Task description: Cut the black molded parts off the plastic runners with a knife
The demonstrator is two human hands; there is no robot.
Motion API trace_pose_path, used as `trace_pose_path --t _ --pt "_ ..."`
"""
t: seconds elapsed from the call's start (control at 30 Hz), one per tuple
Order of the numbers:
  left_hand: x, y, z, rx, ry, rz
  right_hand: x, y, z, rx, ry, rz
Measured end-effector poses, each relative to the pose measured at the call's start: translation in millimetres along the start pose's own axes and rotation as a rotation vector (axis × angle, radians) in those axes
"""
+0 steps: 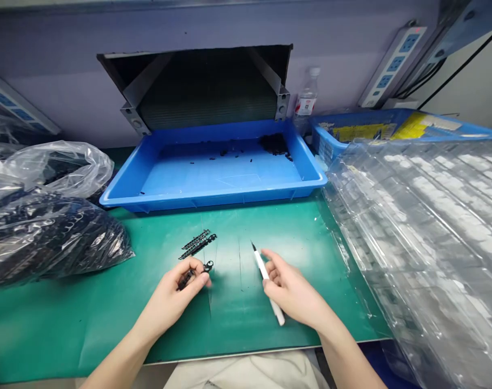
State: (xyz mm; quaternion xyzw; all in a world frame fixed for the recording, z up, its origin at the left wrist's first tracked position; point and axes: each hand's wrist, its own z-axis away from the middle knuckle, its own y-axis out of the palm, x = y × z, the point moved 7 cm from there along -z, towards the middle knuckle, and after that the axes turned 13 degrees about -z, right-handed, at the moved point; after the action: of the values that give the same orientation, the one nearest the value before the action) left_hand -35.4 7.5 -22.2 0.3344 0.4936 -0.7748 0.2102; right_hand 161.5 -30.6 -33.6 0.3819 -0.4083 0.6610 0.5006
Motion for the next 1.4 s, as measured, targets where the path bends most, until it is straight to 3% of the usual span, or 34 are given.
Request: trace_pose_path --t 0.13,0.23,0.37,0.53,0.77,1.03,1.4 --pt "-3.8 18.2 16.0 0.141 -0.091 0.339 -0.5 33.0 12.1 0.257 0.028 -0.378" --pt "-1.2 26.0 23.7 0.177 -0.193 0.498 2.5 49.1 17.9 0.329 0.039 -0.494" --pt "1.2 28.0 30.2 0.2 -0.263 0.592 12.6 51.3 19.8 0.235 -0.047 -0.298" --pt "3.6 29.4 33.0 0.213 -0.26 0.685 31.5 60.5 24.9 0.27 -0.222 0.087" --pt "9.0 33.5 31.7 0.273 -0.234 0.672 32.6 67.1 21.2 0.22 -0.326 0.459" --pt "13.6 34.9 31.9 0.263 -0.242 0.644 33.5 69.8 19.0 0.207 -0.331 0.596" --pt "11.6 34.2 29.4 0.228 -0.202 0.613 33.0 69.6 17.0 0.186 -0.323 0.494"
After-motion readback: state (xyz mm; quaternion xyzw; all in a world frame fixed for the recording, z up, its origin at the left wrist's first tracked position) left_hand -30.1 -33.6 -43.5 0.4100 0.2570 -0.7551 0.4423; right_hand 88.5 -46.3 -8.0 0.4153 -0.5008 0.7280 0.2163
